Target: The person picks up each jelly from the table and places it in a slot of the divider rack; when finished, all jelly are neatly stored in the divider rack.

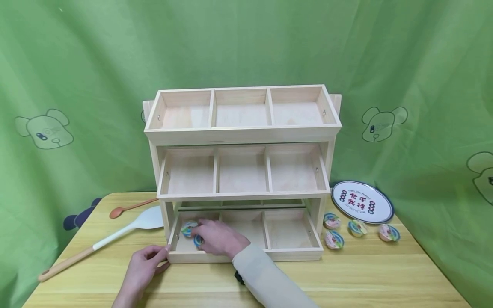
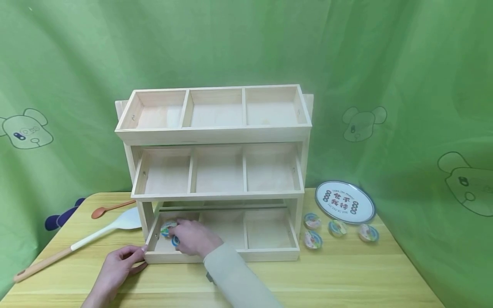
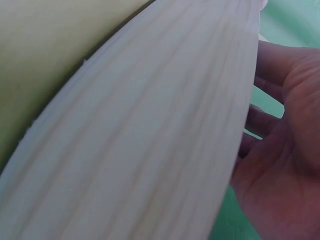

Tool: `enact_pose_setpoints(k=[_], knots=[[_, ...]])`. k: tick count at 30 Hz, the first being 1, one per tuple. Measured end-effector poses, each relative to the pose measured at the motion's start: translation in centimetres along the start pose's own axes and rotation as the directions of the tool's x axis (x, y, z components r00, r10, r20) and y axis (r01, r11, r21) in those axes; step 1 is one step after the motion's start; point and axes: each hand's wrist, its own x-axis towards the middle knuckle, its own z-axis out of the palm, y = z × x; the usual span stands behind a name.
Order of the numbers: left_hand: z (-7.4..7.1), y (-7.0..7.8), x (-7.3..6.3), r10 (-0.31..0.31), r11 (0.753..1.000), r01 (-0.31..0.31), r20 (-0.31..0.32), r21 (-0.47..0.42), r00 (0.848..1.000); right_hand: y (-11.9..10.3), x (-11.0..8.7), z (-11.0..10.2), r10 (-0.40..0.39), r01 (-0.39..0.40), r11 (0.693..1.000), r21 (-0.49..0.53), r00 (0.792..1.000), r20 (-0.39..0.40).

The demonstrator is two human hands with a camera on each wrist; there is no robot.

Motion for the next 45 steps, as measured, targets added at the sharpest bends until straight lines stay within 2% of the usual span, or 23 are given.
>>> enact_pose_setpoints(k=[9,17,22,33,38,45], knots=[[-0.2,-0.1,-0.1,-0.005,1.0,0.005,-0.006,-0.003,1.0,0.0,-0.8,-0.7,-0.02,0.022,0.999,0.04,0.998,-0.055],[-0.1,0.1,0.1,0.014,1.0,-0.014,0.011,0.0,1.0,0.9,-3.1,-3.2,0.006,-0.001,0.999,0.049,0.996,-0.084],[0.0,0.3,0.0,0.018,1.0,-0.018,0.013,0.006,1.0,1.9,-4.6,-4.3,0.037,-0.028,0.992,0.121,0.997,-0.066],[0.0,0.3,0.0,0.01,1.0,-0.01,0.016,0.001,1.0,3.6,-6.7,-4.5,0.032,-0.02,0.987,0.158,0.997,-0.075],[0.0,0.5,-0.1,0.012,1.0,-0.012,0.02,-0.003,1.0,4.3,-7.8,-4.6,0.081,-0.068,0.978,0.2,0.995,-0.057],[0.0,0.5,-0.1,0.009,1.0,-0.009,0.022,-0.002,1.0,5.5,-9.3,-4.7,0.134,-0.113,0.964,0.241,0.988,-0.073]])
